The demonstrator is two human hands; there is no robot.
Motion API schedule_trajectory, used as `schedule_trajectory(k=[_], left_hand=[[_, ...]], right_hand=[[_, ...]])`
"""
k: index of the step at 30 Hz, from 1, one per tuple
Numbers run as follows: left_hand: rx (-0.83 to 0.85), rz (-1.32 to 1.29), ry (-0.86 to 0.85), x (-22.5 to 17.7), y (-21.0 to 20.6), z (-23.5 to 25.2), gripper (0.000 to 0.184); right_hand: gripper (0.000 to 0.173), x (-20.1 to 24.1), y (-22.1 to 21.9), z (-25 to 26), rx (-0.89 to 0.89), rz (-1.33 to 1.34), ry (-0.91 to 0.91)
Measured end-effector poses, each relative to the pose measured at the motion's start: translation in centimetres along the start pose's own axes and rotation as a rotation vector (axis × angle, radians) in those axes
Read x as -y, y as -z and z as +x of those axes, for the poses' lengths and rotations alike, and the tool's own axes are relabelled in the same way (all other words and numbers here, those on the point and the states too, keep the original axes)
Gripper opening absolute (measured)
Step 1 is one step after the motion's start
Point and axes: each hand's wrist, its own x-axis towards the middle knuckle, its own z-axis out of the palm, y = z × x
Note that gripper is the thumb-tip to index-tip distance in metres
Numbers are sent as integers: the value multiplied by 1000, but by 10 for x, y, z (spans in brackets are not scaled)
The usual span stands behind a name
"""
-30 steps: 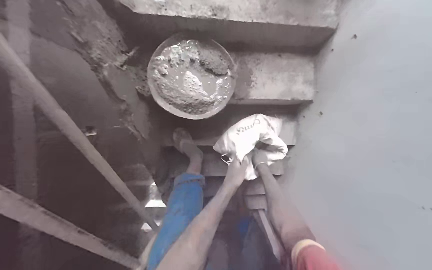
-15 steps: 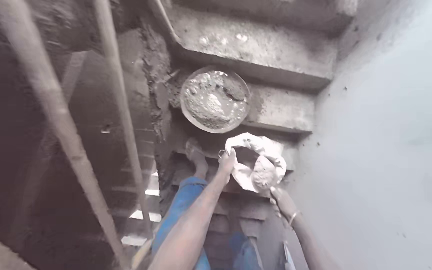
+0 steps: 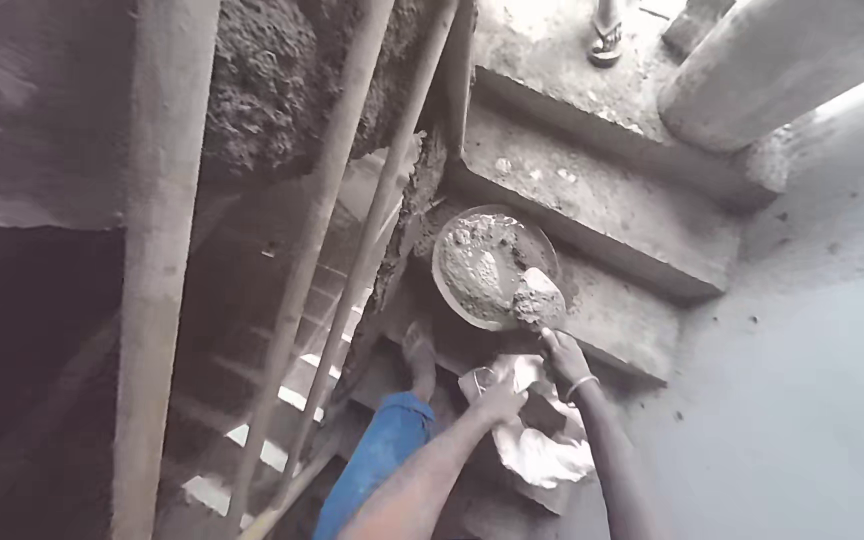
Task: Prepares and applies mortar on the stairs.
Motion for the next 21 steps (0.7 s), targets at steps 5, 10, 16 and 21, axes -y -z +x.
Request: schedule_trajectory(k=[5,10,16,21], left_hand=[[149,215,-15,-14,20,-7,71],[206,332,-105,-13,18,1,63],[253,368,-110,-19,24,1,60],[282,414,-100,-29,36,-1,59]], right_hand=[[51,58,-14,65,28,-259,-11],[50,89,-35,113,55,-187,-37],[49,110,-34,119,95,-259,-47],[50,90,6,82,92,-567,-43]])
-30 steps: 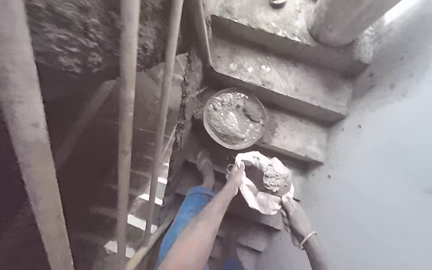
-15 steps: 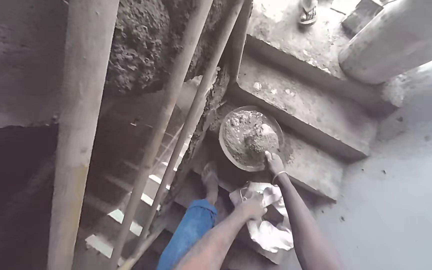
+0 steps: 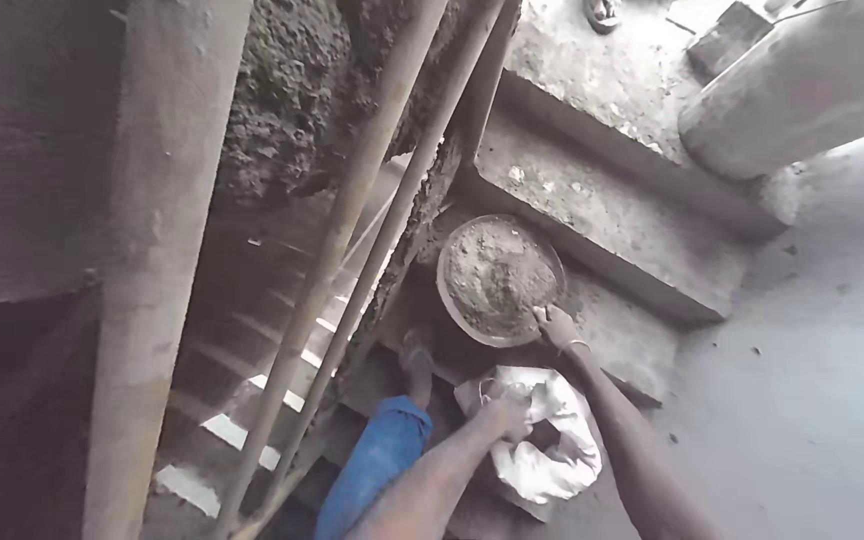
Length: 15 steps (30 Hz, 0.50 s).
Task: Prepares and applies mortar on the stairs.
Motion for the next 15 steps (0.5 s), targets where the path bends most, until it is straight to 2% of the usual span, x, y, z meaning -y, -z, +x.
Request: schedule_trajectory(k=[4,8,12,15], left_hand=[[-12,-41,0,-3,-2,1,62],[-59,-90,0,-3,-6,7,62],[-141,-140,3,-6,-12,9,59],[-237,-255,55,-7,-14,11,57]], right_hand=[[51,-23,8,-14,-132,-16,-122],[47,-17,8,-7,-170,-9,-65],[44,-5,13,-12,-204,-179,-113],[48,-29,24,-39,-288,78,-170]])
